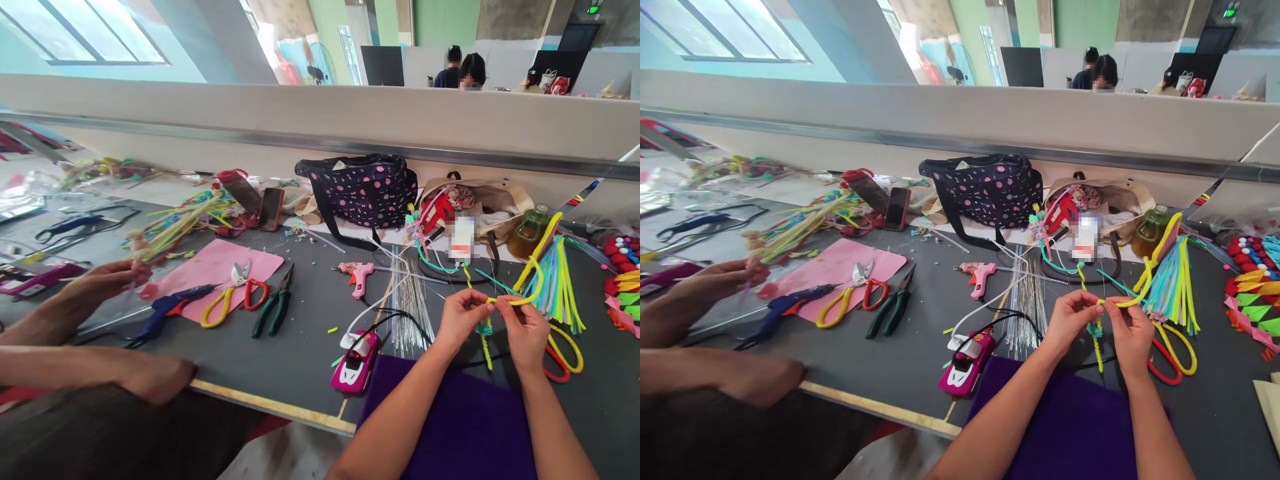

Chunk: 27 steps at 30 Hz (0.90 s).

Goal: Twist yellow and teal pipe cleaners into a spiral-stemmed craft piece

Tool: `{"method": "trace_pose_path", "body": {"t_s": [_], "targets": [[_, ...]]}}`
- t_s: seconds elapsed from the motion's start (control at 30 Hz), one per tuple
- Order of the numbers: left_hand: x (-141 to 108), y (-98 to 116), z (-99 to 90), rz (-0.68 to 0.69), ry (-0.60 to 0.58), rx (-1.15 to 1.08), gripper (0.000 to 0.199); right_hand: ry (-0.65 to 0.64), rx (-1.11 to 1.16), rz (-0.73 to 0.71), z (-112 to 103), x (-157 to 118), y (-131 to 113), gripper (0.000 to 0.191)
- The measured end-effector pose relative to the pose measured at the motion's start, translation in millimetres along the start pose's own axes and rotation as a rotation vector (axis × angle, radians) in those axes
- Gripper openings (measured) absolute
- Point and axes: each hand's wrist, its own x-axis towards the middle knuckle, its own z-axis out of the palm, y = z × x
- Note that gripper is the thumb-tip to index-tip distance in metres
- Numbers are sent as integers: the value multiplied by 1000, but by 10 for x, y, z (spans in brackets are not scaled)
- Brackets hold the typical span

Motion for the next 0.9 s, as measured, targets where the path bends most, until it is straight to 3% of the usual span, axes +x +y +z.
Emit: {"method": "trace_pose_path", "body": {"t_s": [0.5,0.9], "targets": [[-70,94,27,-3,82,-82,33,9,-5,1,67,-58,-11,23],[-128,175,12,-102,-63,-231,34,32,307,104,102,-43,7,19]]}}
